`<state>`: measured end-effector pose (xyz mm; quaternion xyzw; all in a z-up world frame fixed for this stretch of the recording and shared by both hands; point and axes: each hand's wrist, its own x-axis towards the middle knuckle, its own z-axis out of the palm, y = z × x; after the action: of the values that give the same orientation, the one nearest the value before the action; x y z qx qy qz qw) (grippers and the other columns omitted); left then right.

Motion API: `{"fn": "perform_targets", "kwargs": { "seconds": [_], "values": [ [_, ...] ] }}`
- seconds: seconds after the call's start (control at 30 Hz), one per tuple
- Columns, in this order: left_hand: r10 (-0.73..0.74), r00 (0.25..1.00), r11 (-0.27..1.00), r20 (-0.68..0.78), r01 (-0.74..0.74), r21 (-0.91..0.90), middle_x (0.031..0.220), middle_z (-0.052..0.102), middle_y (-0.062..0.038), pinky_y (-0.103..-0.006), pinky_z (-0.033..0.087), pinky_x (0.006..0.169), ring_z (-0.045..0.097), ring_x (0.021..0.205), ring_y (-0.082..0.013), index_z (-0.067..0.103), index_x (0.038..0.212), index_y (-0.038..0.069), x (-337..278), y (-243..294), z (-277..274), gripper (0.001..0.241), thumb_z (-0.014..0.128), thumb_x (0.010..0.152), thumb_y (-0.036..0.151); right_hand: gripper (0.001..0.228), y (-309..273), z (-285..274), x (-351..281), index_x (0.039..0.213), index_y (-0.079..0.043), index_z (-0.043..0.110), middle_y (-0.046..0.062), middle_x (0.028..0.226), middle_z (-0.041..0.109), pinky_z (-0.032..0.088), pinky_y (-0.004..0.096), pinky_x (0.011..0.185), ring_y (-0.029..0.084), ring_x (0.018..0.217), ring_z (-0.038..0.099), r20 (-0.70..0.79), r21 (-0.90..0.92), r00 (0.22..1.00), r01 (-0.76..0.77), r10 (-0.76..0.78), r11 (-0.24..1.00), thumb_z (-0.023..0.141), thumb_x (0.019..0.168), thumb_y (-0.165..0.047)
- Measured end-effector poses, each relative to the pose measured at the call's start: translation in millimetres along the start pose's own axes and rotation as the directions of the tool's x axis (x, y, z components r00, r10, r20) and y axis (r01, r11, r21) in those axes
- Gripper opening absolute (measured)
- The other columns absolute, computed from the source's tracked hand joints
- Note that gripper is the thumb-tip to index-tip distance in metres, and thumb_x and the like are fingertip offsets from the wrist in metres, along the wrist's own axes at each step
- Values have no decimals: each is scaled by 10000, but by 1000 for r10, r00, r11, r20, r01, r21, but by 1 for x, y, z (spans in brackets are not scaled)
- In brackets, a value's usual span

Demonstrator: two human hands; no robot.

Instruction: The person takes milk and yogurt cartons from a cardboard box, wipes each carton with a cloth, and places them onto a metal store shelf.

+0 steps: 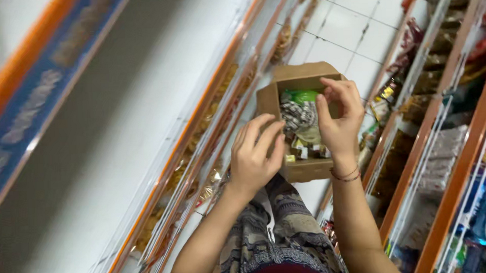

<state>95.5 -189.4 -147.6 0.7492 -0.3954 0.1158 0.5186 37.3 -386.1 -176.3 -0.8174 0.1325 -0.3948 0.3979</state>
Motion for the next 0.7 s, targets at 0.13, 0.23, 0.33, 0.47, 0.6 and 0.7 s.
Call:
{"fn": "perform_targets", "kwargs": {
  "seconds": [0.13,0.23,0.33,0.47,0.6,0.7],
  "values": [
    [-111,982,987,150,126,-99,1193,648,-153,-427,549,953,673,1094,-359,694,1138,29,1,-34,99,253,721,887,37,251,113,-34,-27,1201,-28,712,30,990,582,479,225,800,108,884,569,-63,-103,963,-266,261,958,689,962,48],
    [-328,885,903,330,396,-166,1186,655,-155,-400,568,835,701,1010,-342,704,1123,24,-10,-73,184,221,685,907,69,219,200,-49,-48,1167,-39,724,24,951,593,479,225,752,106,844,582,-92,-152,931,-364,353,919,690,958,19],
    [-321,865,918,385,385,-99,1143,670,-175,-442,556,862,690,1016,-380,714,1110,19,-43,-134,282,219,684,901,81,205,286,-52,-75,1147,-52,730,22,926,593,478,219,680,90,770,582,-119,-139,871,-491,477,860,693,952,-4],
    [-441,617,880,652,441,177,1104,682,-261,-478,558,888,687,998,-432,722,1036,-27,-116,-239,420,258,715,865,166,207,387,-41,-113,1117,-49,736,48,905,620,466,252,636,116,714,572,-114,-198,822,-570,559,798,702,922,10],
    [-698,147,688,700,405,602,1170,720,-298,-472,557,964,697,1081,-431,743,1052,2,-195,-333,540,385,758,819,309,255,462,-21,-149,1118,-42,731,85,884,630,508,288,669,155,745,615,-64,-223,836,-545,545,808,691,873,14],
    [-814,71,552,576,403,730,1187,707,-269,-497,552,937,688,1092,-426,698,1135,51,-238,-376,589,455,787,744,268,239,500,-8,-171,1102,-38,729,96,883,640,518,307,646,175,698,613,-64,-234,728,-676,683,699,692,868,-11]
  ]
}}
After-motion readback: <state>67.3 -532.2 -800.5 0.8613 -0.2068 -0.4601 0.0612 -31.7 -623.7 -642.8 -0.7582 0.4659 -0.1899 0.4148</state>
